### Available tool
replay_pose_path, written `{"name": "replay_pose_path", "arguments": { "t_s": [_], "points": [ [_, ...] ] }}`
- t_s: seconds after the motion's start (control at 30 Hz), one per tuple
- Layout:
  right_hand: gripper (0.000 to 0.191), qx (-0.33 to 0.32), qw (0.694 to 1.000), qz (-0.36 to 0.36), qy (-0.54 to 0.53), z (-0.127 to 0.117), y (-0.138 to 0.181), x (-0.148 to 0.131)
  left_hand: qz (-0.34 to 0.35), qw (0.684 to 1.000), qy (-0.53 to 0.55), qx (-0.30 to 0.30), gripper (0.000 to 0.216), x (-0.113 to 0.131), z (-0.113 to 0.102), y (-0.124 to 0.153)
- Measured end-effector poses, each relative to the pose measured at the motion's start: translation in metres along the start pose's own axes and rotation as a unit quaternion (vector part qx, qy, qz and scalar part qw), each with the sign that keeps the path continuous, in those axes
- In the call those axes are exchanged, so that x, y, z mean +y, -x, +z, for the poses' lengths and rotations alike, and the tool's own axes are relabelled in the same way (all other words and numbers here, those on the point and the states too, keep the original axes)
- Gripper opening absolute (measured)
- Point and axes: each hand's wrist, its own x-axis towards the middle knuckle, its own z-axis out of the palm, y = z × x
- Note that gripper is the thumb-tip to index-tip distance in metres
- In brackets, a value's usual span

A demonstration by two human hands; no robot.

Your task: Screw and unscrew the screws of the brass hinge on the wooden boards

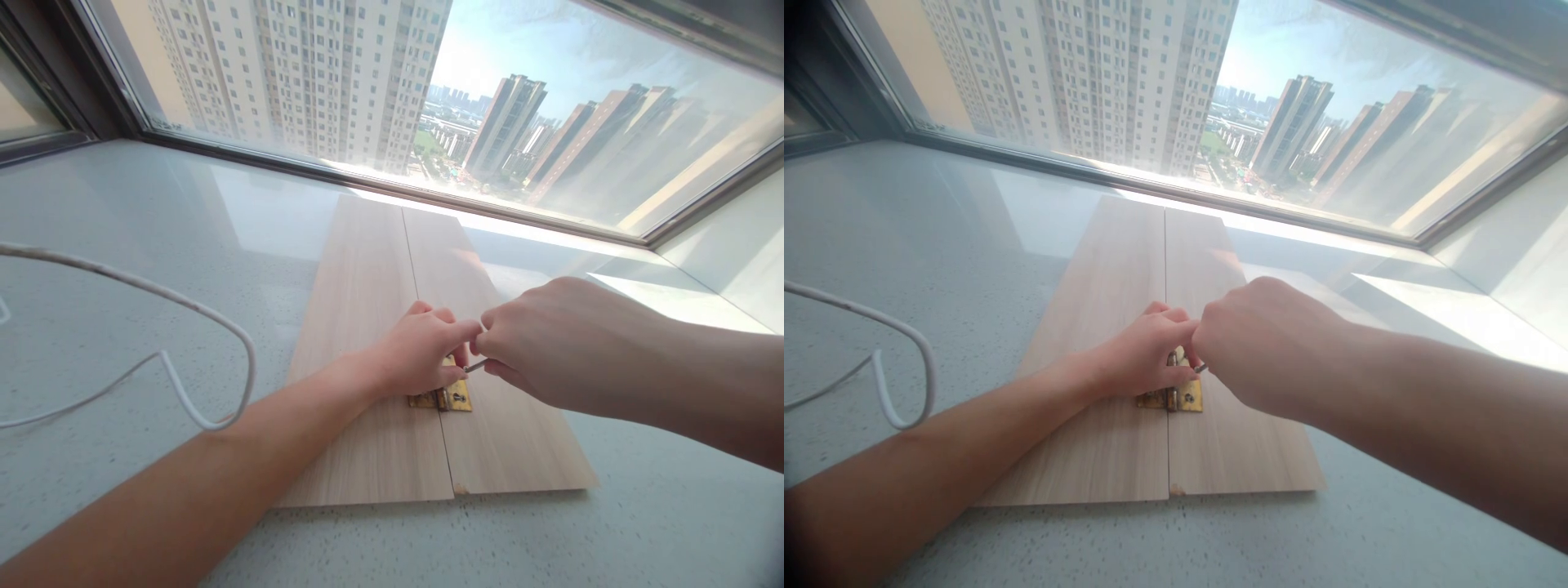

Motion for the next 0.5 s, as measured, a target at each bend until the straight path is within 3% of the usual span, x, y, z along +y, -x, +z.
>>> {"name": "replay_pose_path", "arguments": {
  "t_s": [0.27, 0.5],
  "points": [
    [0.025, -0.031, 0.997, -0.051, 0.038, -0.011, -0.001, -0.013, 0.005, 1.0, -0.012, 0.01, 0.004, -0.002, 0.004, -0.002],
    [0.021, -0.05, 0.998, -0.026, 0.02, -0.01, -0.008, -0.013, 0.004, 1.0, -0.005, 0.004, 0.006, -0.002, 0.001, 0.0]
  ]
}}
